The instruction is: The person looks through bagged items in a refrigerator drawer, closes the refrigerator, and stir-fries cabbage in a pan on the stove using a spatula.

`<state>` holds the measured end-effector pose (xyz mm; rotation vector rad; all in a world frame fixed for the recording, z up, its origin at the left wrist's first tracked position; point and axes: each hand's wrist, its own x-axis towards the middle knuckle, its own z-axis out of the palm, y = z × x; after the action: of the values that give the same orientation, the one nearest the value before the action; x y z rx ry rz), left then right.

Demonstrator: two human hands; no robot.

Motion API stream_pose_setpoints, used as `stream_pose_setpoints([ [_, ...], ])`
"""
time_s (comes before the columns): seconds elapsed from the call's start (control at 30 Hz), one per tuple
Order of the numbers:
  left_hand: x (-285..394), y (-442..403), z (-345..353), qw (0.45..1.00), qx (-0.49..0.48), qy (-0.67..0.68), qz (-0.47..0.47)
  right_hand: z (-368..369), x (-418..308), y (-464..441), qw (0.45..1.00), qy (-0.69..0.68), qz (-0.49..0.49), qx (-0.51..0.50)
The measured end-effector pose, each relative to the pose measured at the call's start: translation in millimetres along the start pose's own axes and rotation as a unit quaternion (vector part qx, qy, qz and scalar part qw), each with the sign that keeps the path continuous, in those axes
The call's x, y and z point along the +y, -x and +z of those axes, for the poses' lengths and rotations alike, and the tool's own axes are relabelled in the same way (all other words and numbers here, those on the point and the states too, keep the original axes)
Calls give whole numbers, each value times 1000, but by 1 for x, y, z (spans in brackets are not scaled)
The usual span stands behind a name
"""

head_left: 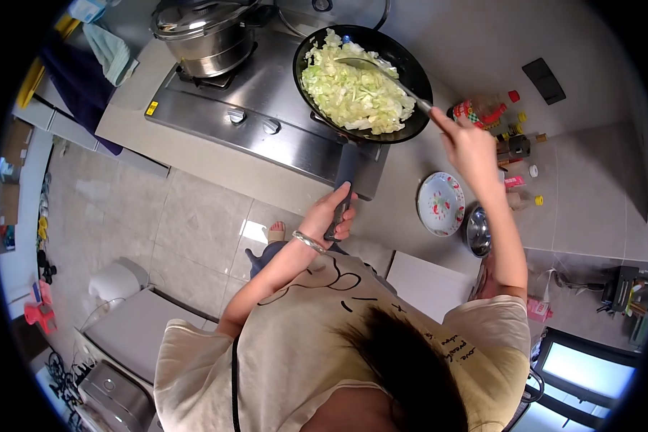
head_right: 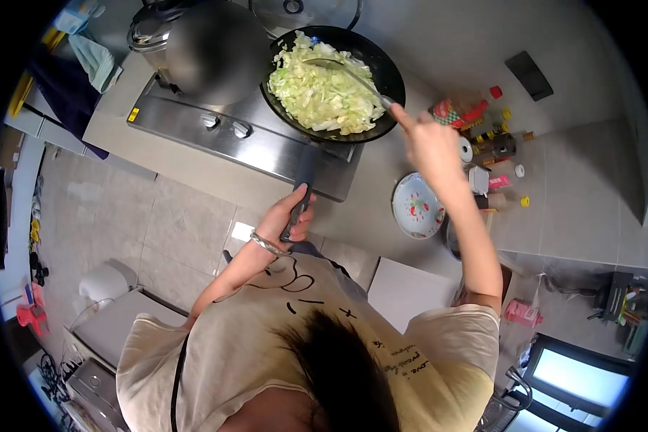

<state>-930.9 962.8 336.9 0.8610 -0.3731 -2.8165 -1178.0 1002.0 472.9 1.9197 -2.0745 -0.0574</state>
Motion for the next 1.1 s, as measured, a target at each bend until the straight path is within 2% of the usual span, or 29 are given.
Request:
stream_pose_setpoints([
  [0.03,0,1,1,1000,3,-1,-1,14,-6,-1,997,64,-44,2],
  [0.13,-1,0,-3,1000,-9,-3,7,10,-8,18,990,113,-84,-33],
  [0.27,-2,-2,-5,1000,-14,3,4,-91,-21,33,992,106,6,-72],
  [0.33,-1,-2,-5,1000,-12,5,4,-95,-22,39,993,73,-2,-91],
  [0.47,-1,-2,-5,1000,-19,2,9,-55,6,6,996,-3,-1,-88],
  [0.6,-2,-1,-3,1000,-17,3,13,-72,74,-40,964,-218,49,-142],
  [0.67,-2,-1,-3,1000,-17,5,12,-54,116,-69,941,-308,45,-128],
  [0.73,-2,1,-2,1000,-14,9,11,-46,137,-108,968,-185,40,-168],
  [0.83,-1,3,-1,1000,-7,4,13,-36,151,-155,928,-251,118,-247],
  [1.0,0,1,-2,1000,-16,18,7,2,164,-197,915,-292,64,-272],
  [1.1,0,3,0,1000,-15,24,6,3,139,-194,922,-283,-5,-264],
])
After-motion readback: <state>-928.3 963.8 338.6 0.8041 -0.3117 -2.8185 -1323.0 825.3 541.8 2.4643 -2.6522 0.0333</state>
